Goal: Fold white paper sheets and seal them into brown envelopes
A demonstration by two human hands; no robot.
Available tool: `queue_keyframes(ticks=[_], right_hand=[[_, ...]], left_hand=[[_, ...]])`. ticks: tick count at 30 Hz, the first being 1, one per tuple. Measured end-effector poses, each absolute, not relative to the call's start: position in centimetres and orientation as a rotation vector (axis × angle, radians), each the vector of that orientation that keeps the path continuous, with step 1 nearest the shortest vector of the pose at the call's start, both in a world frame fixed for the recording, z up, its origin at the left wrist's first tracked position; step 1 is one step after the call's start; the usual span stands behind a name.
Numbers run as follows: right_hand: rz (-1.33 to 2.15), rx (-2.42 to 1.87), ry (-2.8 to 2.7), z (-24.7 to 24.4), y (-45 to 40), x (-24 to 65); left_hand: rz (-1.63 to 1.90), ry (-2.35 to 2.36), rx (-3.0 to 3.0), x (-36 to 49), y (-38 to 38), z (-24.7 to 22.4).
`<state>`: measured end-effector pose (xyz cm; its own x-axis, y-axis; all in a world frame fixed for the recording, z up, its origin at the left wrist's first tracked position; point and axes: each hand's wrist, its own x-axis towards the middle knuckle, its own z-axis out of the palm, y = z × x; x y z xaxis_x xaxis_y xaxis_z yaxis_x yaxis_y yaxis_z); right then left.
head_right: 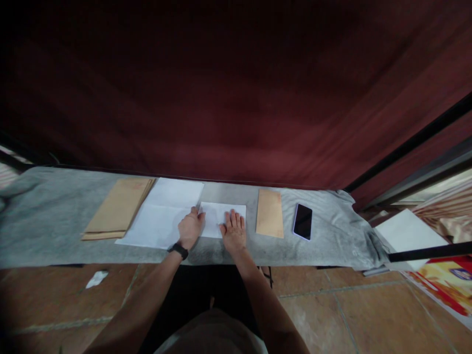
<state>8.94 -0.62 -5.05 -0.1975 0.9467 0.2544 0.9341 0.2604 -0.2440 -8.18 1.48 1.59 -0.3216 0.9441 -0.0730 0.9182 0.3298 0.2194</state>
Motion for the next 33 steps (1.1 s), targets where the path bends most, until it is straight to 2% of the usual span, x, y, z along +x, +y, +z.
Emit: queue_keyframes(ticks=[5, 8, 12, 33], right_hand=[[0.074, -1.742, -2.193, -5.0, -0.6, 8.8], [0.080, -1.746, -2.222, -5.1, -0.7, 9.0], [0.058, -1.713, -2.301, -5.4, -1.0, 9.4], [-0.108, -1.743, -2.105, -6.2, -1.3, 11.1]], left_hand=[[0.416, 2.317, 2.039, -7.1, 0.2, 1.3], [0.557, 2.056, 2.226, -5.1, -0.6, 0.1], [0.573, 1.726, 2.316, -2.4, -1.3, -2.1], [0.359, 2.139, 2.263, -6.4, -3.0, -4.2]])
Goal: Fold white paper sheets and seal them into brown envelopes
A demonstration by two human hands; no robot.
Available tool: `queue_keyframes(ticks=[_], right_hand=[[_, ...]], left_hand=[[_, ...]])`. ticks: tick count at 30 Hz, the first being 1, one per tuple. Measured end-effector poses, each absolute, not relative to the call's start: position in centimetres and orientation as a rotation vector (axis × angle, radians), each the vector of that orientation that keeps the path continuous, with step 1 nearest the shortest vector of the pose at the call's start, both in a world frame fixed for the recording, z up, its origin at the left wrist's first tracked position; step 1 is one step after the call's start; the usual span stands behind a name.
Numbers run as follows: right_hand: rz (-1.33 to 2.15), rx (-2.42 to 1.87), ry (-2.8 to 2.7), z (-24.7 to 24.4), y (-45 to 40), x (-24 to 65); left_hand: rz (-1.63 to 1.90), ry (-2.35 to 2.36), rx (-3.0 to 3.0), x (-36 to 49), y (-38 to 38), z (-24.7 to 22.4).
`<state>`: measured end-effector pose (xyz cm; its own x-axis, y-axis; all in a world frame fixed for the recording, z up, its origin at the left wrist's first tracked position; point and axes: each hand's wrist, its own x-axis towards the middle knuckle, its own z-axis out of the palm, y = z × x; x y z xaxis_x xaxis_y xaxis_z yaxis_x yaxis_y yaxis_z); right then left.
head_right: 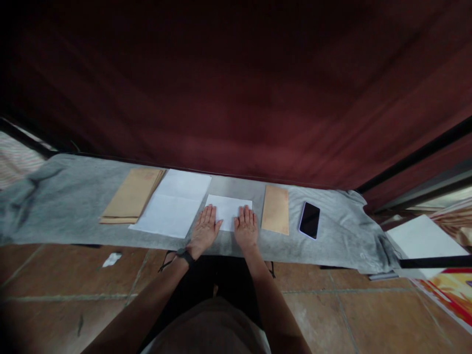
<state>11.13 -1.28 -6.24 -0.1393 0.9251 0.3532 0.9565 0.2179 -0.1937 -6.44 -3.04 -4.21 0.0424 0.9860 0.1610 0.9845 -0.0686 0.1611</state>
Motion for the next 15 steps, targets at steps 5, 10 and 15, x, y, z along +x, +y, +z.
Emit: queue_keyframes(ticks=[5, 10, 15], right_hand=[[-0.103, -1.757, -2.009, -6.2, -2.0, 12.3], [-0.058, -1.734, -1.970, -5.4, -3.0, 11.8], [0.145, -1.585, -2.125, -4.3, -3.6, 8.3]], left_hand=[[0.333, 2.232, 2.176, -5.9, -3.2, -3.9], [0.275, 2.242, 2.188, -5.6, -3.2, -3.8], [0.254, 2.214, 2.179, -5.8, -3.2, -3.6]])
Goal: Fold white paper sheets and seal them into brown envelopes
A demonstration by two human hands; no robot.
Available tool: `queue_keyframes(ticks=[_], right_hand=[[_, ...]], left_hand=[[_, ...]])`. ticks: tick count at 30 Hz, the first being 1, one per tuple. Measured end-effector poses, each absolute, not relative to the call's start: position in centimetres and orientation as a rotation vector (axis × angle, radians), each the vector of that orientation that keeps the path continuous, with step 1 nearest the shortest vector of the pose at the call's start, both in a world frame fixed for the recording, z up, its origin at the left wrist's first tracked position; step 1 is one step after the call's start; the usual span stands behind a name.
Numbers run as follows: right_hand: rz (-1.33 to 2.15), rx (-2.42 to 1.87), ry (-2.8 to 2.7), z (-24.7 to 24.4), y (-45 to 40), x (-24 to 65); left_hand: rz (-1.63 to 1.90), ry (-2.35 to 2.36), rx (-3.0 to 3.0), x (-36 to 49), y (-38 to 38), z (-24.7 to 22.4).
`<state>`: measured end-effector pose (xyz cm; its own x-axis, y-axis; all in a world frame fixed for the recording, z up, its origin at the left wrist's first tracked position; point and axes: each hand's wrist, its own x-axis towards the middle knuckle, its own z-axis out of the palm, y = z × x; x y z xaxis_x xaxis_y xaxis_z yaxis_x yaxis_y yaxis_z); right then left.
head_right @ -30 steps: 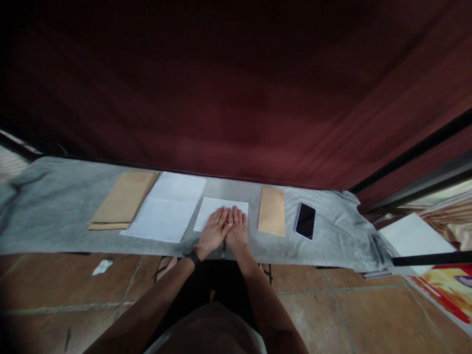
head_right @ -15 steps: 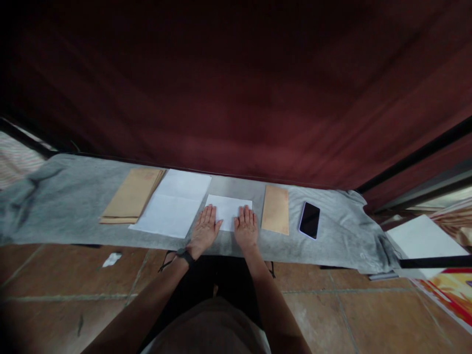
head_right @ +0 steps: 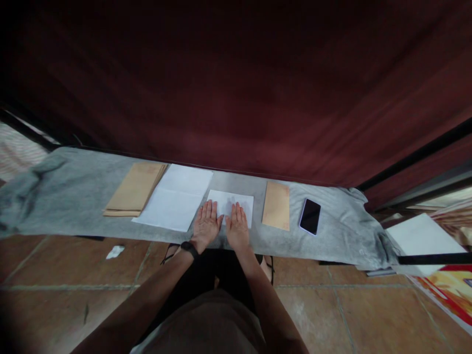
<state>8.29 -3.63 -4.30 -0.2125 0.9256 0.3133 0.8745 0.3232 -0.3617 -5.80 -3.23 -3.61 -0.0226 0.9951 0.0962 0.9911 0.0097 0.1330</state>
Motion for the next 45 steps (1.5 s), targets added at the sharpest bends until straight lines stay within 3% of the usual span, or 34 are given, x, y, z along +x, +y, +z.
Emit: queue_keyframes(ticks=[7, 30, 45], right_hand=[[0.195, -1.559, -2.249, -4.3, -4.3, 5.7], [-0.112, -1.704, -2.135, -5.7, -5.1, 12.4], [-0.113, -1.731, -2.121, -5.5, -5.1, 12.2]], left_hand=[[0.198, 2.162, 2.188, -6.2, -3.2, -3.7], [0.429, 2.226, 2.215, -5.9, -3.6, -3.8], [0.399, 1.873, 2.381, -2.2, 0.0, -4.0]])
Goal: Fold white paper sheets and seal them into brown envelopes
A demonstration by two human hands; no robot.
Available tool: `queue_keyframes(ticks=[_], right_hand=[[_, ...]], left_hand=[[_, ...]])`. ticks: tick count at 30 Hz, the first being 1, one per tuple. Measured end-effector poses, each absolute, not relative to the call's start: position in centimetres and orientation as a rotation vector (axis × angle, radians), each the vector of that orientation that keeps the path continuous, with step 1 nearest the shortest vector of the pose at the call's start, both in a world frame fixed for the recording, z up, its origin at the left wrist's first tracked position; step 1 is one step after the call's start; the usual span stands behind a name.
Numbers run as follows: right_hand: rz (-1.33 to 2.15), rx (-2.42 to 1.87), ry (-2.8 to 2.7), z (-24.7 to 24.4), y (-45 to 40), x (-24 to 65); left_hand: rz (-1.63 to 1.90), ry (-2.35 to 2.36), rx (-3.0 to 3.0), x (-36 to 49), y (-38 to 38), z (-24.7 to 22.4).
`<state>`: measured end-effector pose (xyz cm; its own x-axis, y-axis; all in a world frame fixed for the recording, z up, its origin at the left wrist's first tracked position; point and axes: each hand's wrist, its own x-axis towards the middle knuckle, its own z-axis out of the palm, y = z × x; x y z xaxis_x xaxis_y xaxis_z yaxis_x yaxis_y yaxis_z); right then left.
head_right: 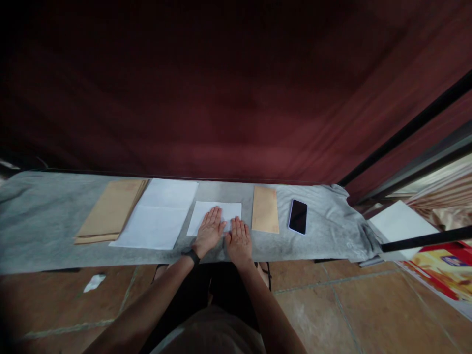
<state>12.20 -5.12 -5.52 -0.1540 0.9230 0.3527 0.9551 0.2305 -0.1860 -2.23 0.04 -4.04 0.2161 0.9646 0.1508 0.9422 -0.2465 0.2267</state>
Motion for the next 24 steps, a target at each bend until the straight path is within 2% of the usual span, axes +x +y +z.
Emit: queue_keyframes(ticks=[8, 16, 24], right_hand=[[-0.060, -1.775, -2.092, -5.0, -4.7, 11.8], [0.133, -1.685, -2.189, -3.3, 0.4, 7.9], [0.069, -1.688, -2.181, -4.7, 2.2, 7.5]], left_hand=[[0.415, 1.994, 2.362, -4.6, 0.8, -4.4], [0.382, 1.985, 2.380, -4.8, 0.8, -4.5], [0.383, 2.008, 2.381, -4.7, 0.8, -4.4]])
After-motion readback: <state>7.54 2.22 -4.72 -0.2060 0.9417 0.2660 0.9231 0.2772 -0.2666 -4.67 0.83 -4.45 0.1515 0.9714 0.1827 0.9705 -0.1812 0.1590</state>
